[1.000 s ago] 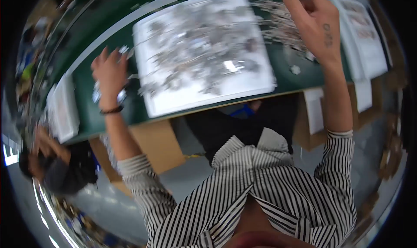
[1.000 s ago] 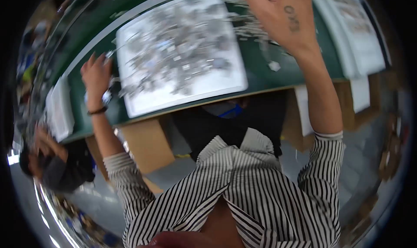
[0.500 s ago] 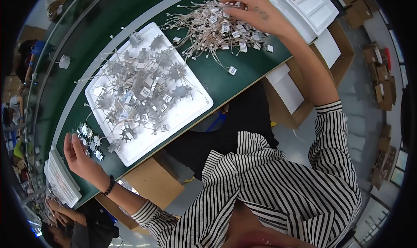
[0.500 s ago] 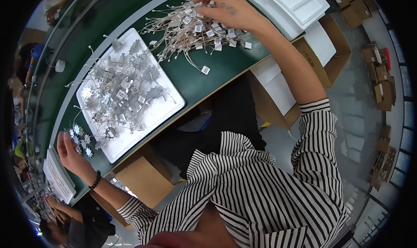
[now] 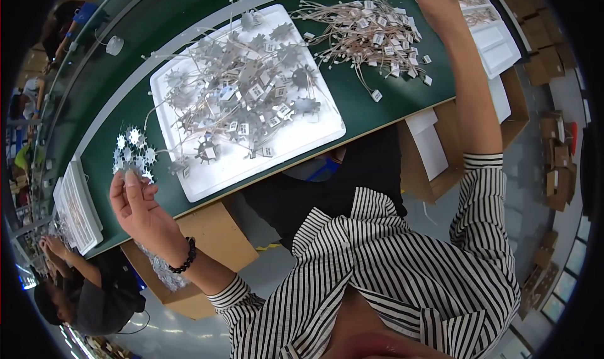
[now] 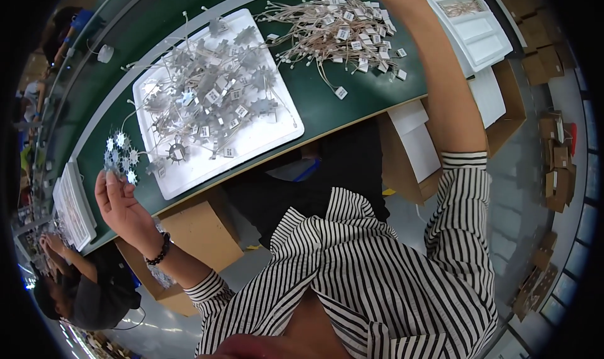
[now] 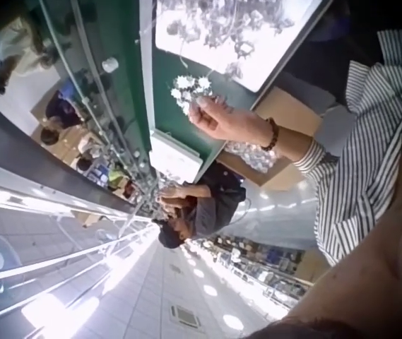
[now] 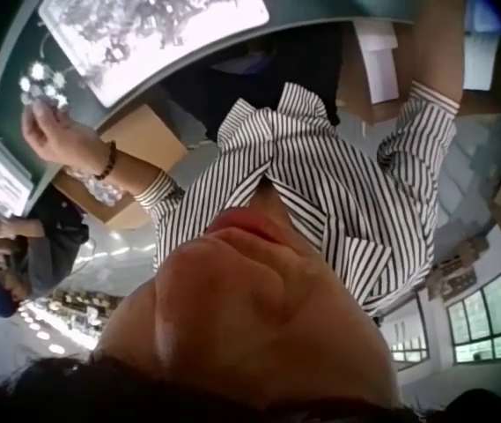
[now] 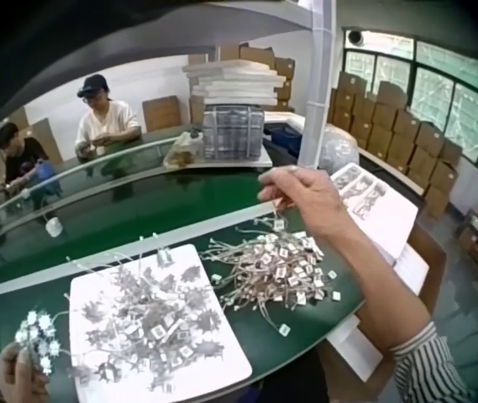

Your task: Sort and untangle small decorative electronic components on an assembly line.

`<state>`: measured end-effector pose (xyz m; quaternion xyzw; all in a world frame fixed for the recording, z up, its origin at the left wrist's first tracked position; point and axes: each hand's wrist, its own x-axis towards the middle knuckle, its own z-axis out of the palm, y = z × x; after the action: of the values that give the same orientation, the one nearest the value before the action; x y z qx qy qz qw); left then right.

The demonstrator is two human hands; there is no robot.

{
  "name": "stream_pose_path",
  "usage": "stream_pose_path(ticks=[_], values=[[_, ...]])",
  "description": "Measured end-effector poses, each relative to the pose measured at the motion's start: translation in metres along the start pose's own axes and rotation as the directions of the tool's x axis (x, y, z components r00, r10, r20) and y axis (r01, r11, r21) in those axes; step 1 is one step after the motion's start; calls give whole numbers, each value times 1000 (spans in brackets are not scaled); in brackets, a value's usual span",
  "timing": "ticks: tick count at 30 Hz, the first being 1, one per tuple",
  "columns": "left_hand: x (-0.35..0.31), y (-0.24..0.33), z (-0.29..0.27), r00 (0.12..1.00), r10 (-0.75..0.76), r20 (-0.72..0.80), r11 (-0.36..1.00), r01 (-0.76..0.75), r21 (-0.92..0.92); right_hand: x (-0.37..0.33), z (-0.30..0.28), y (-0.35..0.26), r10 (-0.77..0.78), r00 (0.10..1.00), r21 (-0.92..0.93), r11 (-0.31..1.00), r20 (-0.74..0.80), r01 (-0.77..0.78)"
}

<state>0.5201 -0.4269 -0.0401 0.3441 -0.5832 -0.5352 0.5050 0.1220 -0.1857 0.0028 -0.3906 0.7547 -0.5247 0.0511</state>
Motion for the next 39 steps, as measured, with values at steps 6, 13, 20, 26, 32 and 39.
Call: stream_pose_path(ticks=[6,13,20,26,32,39], values=[[-20,10,14,995,-98,25,988,101,-113,36,32,-23,16,998,389,921,-68,12],[-38,17,62,983,-136,124,978,153,-141,-49,106,-98,-97,954,118,991,282,65],[-48,19,75,984,-85,153,985,106,-136,-80,145,-125,-115,820,180,984,560,15],[-50,20,69,983,24,182,998,-33,49,-80,160,-127,-132,821,197,980,556,23],[-50,16,65,967,133,217,977,-165,132,-79,170,-126,-126,807,223,975,577,-7],[-50,18,62,925,282,256,923,-334,192,-72,168,-123,-10,698,428,796,716,-427]])
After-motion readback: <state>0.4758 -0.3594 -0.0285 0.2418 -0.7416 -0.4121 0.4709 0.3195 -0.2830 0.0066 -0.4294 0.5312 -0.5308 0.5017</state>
